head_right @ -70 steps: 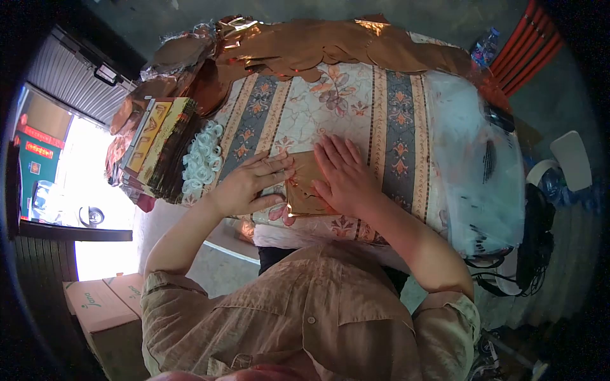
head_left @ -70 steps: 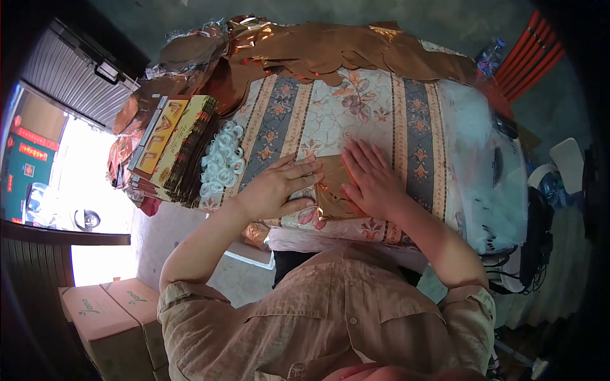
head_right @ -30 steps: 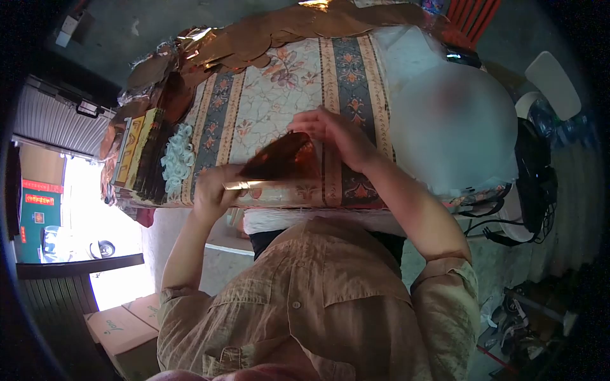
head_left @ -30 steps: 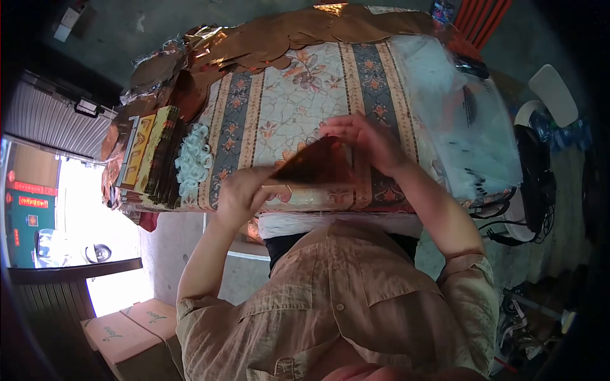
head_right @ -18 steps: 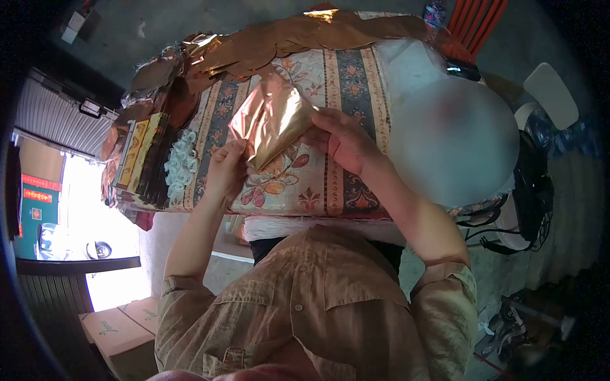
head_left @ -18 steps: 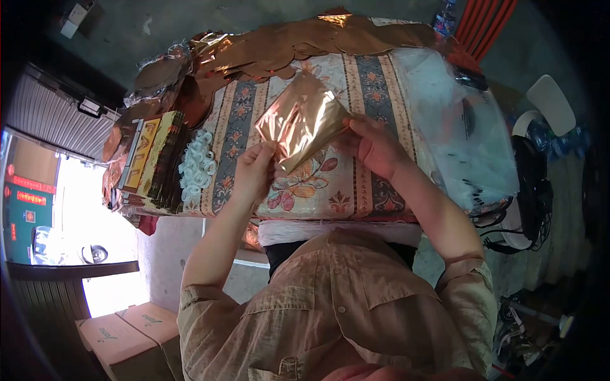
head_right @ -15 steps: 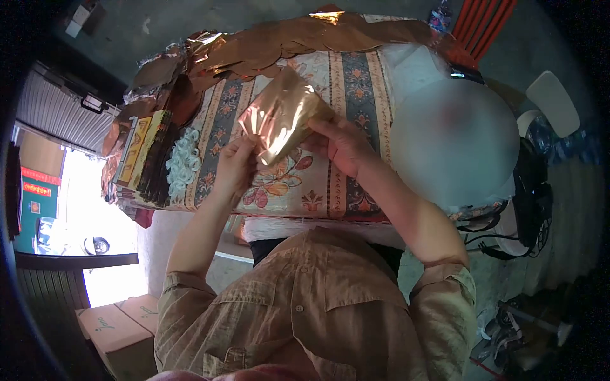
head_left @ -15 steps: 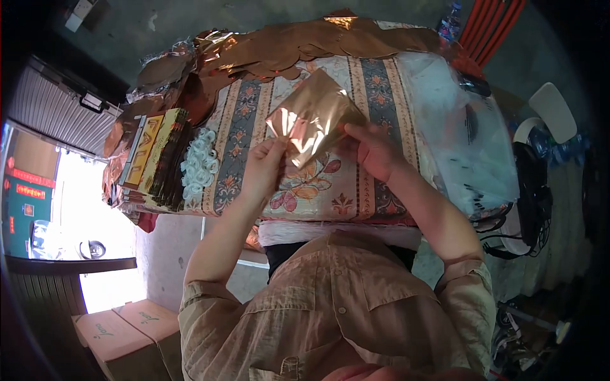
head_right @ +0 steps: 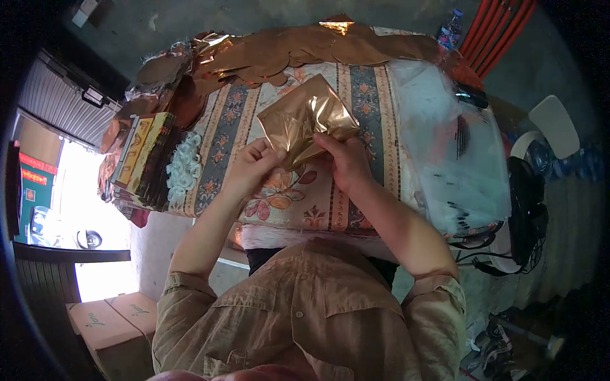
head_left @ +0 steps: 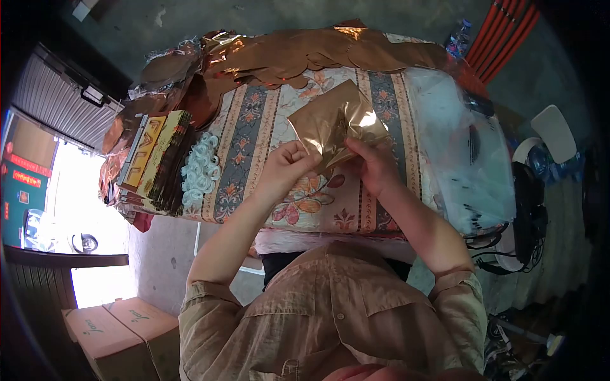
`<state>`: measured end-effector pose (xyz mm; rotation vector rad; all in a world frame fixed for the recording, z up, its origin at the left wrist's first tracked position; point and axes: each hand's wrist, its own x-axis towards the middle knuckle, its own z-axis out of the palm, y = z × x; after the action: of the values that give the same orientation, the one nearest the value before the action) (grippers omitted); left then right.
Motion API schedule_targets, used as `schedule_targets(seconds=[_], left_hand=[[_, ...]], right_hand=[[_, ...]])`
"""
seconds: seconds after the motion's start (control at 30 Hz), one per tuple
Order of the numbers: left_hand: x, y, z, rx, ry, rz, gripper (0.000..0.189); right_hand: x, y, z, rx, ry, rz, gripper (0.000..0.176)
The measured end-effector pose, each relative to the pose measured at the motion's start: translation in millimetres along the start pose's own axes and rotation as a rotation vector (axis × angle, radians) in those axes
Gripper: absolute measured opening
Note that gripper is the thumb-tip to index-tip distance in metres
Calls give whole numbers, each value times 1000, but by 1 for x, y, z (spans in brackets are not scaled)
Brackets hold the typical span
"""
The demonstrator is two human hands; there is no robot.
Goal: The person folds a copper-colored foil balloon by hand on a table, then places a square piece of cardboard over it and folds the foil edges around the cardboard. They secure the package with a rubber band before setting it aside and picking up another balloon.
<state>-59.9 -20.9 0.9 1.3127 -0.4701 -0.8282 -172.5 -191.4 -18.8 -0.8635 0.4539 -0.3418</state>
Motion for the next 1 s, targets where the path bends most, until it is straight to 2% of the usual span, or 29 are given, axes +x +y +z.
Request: schedule_targets(seconds=[0.07,0.13,0.27,0.4,0.5,0.57,0.6,0.63,0.7,0.73,0.77,0.83,0.87,0.93,0.97,1.0], left_hand=[[-1,4,1,-23,-12,14,12],[3,-1,-11,41,-148,77,11],[-3,8,3,12,-26,1,18],[1,6,2,-10,-13,-23,17],[4,3,-1,6,-32,-42,15],[6,-1,-3,2,-55,-125,5],[7,-2,-7,58,-122,-89,8],[5,-1,-10,61,-84,-80,8],[1,3,-14,82,-242,-40,15],[-3,4,-16,127,-223,51,19],[-12,18,-20,131,-200,58,19],[-36,54,-32,670,11,165,20],[-39,53,-50,782,167,259,32],[-54,76,-78,1264,551,450,33],[-58,83,-103,1482,678,518,32],[-65,93,-121,1693,770,481,28]], right_hand=[[1,1,-3,-5,-16,-14,33],[4,5,-5,-63,12,-35,33],[-3,1,2,-10,-39,-38,34],[-2,2,2,-10,-32,-90,39],[1,7,-5,-60,-26,-133,38],[4,9,-8,-108,-33,-137,35],[3,9,-6,-164,19,-257,32],[3,9,-5,-217,65,-378,28],[5,2,-12,-222,-32,-288,24],[8,4,-17,-246,-15,-272,23],[5,3,-14,-243,-39,-265,23],[-2,-5,-10,-31,31,-115,22],[1,-1,-14,11,24,-138,20],[0,-2,-15,28,17,-133,20],[0,-2,-15,42,12,-130,20],[0,-2,-16,45,10,-131,20]])
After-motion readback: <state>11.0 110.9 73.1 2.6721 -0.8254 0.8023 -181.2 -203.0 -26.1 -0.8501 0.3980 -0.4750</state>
